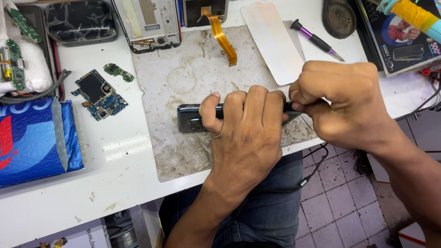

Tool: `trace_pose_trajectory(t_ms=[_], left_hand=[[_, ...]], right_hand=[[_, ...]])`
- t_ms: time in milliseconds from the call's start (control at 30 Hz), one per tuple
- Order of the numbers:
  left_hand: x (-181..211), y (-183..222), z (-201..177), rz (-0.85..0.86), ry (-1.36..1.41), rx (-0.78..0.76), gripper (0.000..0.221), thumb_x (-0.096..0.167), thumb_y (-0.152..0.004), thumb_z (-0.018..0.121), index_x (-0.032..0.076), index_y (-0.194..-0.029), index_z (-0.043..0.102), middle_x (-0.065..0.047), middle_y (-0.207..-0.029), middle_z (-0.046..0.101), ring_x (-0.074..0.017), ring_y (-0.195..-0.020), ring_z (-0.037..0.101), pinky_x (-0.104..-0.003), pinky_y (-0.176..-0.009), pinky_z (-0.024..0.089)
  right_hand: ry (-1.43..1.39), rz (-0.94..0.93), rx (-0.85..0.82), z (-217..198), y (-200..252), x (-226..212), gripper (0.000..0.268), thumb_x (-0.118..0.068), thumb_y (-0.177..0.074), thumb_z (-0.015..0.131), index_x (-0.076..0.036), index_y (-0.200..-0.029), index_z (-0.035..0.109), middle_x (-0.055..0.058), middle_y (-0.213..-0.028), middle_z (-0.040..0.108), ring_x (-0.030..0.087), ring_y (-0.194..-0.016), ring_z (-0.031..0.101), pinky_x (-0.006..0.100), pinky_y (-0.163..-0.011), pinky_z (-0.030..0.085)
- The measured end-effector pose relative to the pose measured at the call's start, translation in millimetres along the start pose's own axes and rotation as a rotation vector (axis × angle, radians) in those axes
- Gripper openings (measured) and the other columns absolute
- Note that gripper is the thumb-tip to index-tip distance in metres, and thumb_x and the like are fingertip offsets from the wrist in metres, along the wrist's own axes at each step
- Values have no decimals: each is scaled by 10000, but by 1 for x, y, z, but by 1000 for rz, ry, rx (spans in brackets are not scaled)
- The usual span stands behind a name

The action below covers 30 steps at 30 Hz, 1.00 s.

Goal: The person cleans the back and edges of a black smartphone using a small tool and a white cloth. They repeatedly wipe the device's surface and seams, occasionally rotating the phone to access different areas.

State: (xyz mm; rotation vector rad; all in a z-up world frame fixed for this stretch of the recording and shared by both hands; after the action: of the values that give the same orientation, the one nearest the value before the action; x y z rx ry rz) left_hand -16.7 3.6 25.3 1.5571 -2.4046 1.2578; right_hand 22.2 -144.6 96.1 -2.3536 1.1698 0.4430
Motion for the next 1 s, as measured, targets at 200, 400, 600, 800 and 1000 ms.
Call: trace_pose_trajectory(t_ms=[200,400,600,800,1000], left_hand=[[1,0,1,3,-4,3,132,272,-1092,640,149,-1074,685,10,-979,525,-187,-1049,500,-503,-1135,230],[1,6,2,12,-19,8,131,270,-1102,633,153,-1095,689,9,-985,526,-188,-1064,504,-502,-1138,228],[1,4,-7,9,-1,9,129,254,-1109,618,156,-1145,694,18,-1001,547,-177,-1068,515,-494,-1138,242],[2,-5,-19,11,18,3,129,247,-1077,635,153,-1141,696,22,-1026,592,-178,-1070,538,-497,-1114,253],[18,-4,-47,21,62,73,149,262,-1018,720,145,-1106,692,37,-1021,657,-154,-1006,587,-498,-1039,278]], right_hand=[[-76,138,-104,-2,-10,2,253,156,-747,718,22,-685,513,84,-725,667,145,-690,691,275,-609,523],[-133,183,-139,-3,-5,9,241,135,-761,716,-2,-694,530,76,-725,674,137,-725,701,287,-660,547],[-260,196,188,-17,21,19,115,-13,-880,737,16,-886,626,62,-821,692,139,-731,726,277,-659,557],[-478,410,405,19,69,24,209,-86,-919,679,22,-1097,675,85,-1027,659,151,-913,699,265,-842,618],[-364,185,483,35,68,-2,239,-28,-856,820,-7,-1081,742,106,-1015,697,178,-923,677,279,-800,548]])
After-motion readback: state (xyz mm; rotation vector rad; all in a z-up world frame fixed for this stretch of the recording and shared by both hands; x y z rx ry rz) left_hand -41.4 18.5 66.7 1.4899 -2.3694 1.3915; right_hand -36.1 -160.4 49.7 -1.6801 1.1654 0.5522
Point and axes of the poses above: each hand's wrist, its own y-axis away from the middle knuckle, its own z-axis out of the palm, x = y × z, the point moved 3 cm from there along -y, towards the middle knuckle
